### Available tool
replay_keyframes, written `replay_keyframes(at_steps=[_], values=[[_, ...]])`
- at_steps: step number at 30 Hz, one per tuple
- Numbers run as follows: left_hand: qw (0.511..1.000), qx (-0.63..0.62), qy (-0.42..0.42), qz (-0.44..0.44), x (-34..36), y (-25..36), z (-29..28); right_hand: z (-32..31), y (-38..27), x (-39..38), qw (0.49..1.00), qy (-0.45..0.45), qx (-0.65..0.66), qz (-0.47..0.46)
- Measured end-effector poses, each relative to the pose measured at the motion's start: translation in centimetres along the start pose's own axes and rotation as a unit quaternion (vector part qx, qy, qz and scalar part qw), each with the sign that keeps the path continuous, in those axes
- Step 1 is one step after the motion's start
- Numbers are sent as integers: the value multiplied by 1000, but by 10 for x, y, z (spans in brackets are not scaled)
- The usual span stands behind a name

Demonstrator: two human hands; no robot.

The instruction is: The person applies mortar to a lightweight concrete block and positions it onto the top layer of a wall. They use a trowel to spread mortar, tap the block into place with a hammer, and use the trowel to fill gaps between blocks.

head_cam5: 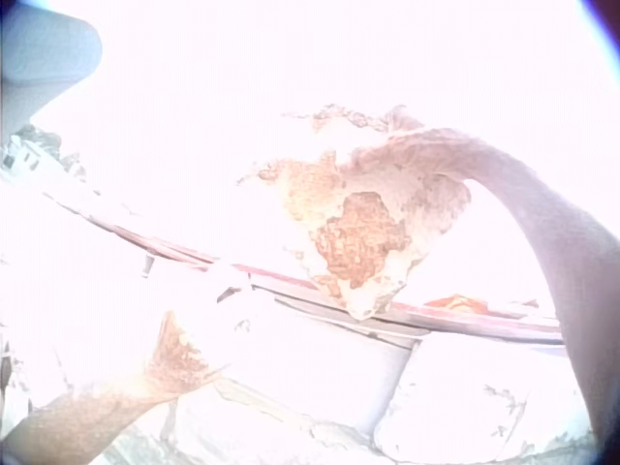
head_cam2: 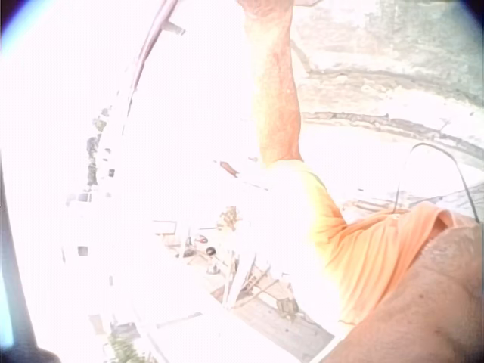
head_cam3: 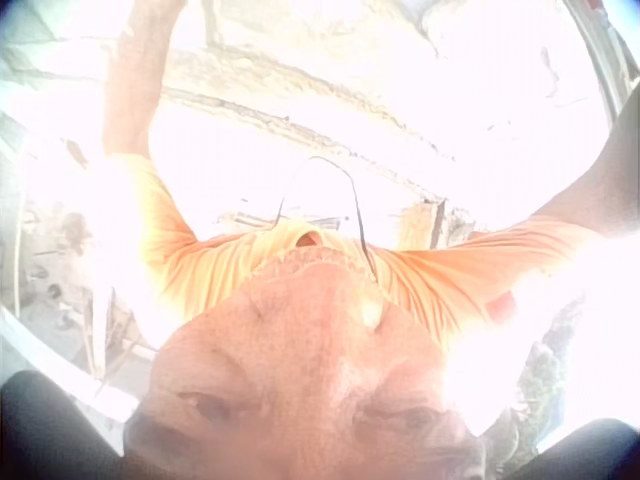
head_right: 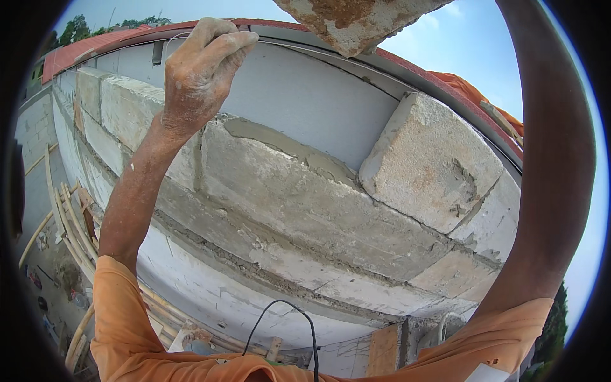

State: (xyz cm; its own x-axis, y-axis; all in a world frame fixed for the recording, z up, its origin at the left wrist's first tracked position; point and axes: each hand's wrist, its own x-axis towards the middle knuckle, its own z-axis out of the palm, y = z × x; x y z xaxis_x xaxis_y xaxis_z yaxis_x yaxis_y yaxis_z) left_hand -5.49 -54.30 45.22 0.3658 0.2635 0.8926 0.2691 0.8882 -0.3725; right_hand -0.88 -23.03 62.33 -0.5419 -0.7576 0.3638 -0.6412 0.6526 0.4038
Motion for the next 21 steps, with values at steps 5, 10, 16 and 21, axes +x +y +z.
replay_keyframes(at_steps=[5,10,16,21], values=[[1000,6,-7,-5,5,5,-13,2,5,-3,1000,9,0,2],[997,61,34,24,2,18,-19,9,-1,14,1000,-13,4,2],[1000,-10,-20,-7,3,7,-23,21,-1,41,999,-16,15,-27],[999,-29,-14,9,-2,10,-22,31,-6,59,999,-31,14,-34]])
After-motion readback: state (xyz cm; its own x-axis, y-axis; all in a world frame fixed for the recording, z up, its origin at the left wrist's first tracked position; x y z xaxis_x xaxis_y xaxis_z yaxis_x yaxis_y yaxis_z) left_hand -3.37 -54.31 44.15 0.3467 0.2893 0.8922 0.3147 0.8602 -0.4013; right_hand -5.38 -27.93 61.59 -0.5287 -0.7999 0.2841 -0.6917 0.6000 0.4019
